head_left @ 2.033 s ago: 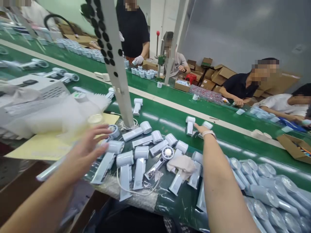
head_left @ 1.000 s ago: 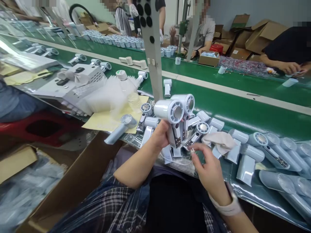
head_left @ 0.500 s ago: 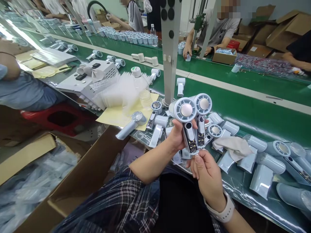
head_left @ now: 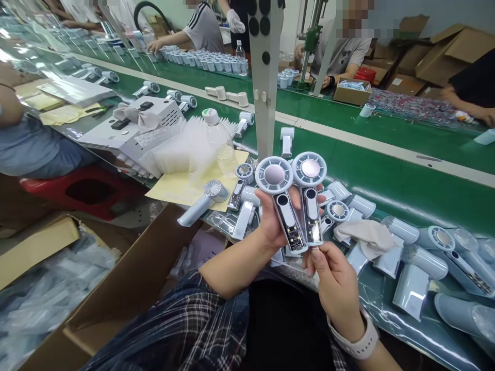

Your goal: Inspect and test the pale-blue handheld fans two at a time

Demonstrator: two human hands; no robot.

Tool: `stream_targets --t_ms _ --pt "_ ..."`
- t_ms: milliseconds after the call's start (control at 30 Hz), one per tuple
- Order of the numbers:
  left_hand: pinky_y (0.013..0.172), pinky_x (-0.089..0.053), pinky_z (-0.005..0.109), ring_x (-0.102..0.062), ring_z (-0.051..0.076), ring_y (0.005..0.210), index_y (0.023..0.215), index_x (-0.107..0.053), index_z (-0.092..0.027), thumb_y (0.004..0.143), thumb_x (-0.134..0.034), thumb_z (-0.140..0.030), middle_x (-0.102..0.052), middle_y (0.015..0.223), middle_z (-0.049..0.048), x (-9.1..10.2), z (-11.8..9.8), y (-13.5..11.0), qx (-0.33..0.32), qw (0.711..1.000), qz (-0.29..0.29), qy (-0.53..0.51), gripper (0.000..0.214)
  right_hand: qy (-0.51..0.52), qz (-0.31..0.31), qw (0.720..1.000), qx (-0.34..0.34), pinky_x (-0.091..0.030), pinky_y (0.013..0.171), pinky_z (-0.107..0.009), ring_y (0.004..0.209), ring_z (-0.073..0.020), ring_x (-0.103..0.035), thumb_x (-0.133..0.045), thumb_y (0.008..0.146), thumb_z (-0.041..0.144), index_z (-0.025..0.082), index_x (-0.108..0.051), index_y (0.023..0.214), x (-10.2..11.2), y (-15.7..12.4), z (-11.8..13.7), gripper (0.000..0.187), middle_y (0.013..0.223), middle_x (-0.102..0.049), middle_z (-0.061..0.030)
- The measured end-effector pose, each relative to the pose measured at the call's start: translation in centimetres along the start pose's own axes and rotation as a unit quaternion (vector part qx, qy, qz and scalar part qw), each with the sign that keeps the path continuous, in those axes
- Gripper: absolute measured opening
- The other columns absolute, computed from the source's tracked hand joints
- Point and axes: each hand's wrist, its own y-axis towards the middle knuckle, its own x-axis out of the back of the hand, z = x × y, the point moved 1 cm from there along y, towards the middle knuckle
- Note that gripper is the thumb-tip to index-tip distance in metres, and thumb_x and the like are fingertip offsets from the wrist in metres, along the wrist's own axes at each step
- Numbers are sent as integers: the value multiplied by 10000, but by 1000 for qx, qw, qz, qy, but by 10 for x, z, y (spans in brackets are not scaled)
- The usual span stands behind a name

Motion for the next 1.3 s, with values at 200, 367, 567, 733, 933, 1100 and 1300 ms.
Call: stream_targets --t_ms 200,367,567,733,933,1100,1300 --pt "795 -668 457 -771 396 1087 575 -504 -202 556 -623 -1116 -790 982 164 5 17 -1 -58 992 95 63 921 172 -58 980 -77 -464 530 -237 480 -115 -544 -693 1053 548 221 -611 768 -10 -10 -14 442 519 -529 59" --pt "771 -652 433 -770 372 1050 626 -521 -207 659 -590 -1086 -784 998 165 7 27 -5 -78 986 120 83 882 182 -65 977 -95 -473 560 -251 509 -123 -534 -697 1045 562 223 -640 810 -7 -14 -21 416 540 -537 55" --pt "881 -646 498 -713 417 1225 790 -576 -222 611 -609 -1085 -763 1126 160 2 25 -2 -34 994 74 66 883 4 -42 999 0 -567 863 -399 929 -251 -708 -606 1081 541 234 -609 782 19 -8 -21 428 980 -754 -80" --pt "914 -614 471 -742 343 1047 901 -686 -198 673 -887 -748 -749 958 104 9 10 -9 45 970 138 193 629 -37 -98 994 43 -357 1299 -574 1595 -352 -454 -718 1017 501 282 -673 1364 45 8 -26 413 1691 -529 -117" --pt "904 -601 380 -692 219 906 937 -739 -182 821 -854 -690 -724 918 70 25 6 -8 72 950 119 278 533 150 -35 987 -45 -629 943 -464 1079 -301 -760 -922 861 468 290 -707 1220 61 8 -18 455 1249 -785 -87" --pt "763 -588 316 -662 163 804 1109 -649 -214 817 -895 -562 -662 956 28 9 18 -14 121 968 146 166 517 229 -48 970 -71 -614 728 -367 842 -214 -691 -858 915 477 287 -717 1187 64 3 -15 360 1102 -764 -49" --pt "781 -610 358 -720 174 788 1237 -496 -251 909 -840 -430 -640 989 2 1 26 -25 138 952 210 174 508 246 -55 965 -71 -614 750 -384 855 -221 -705 -856 911 489 283 -718 1188 66 -5 -13 371 1100 -766 -51"
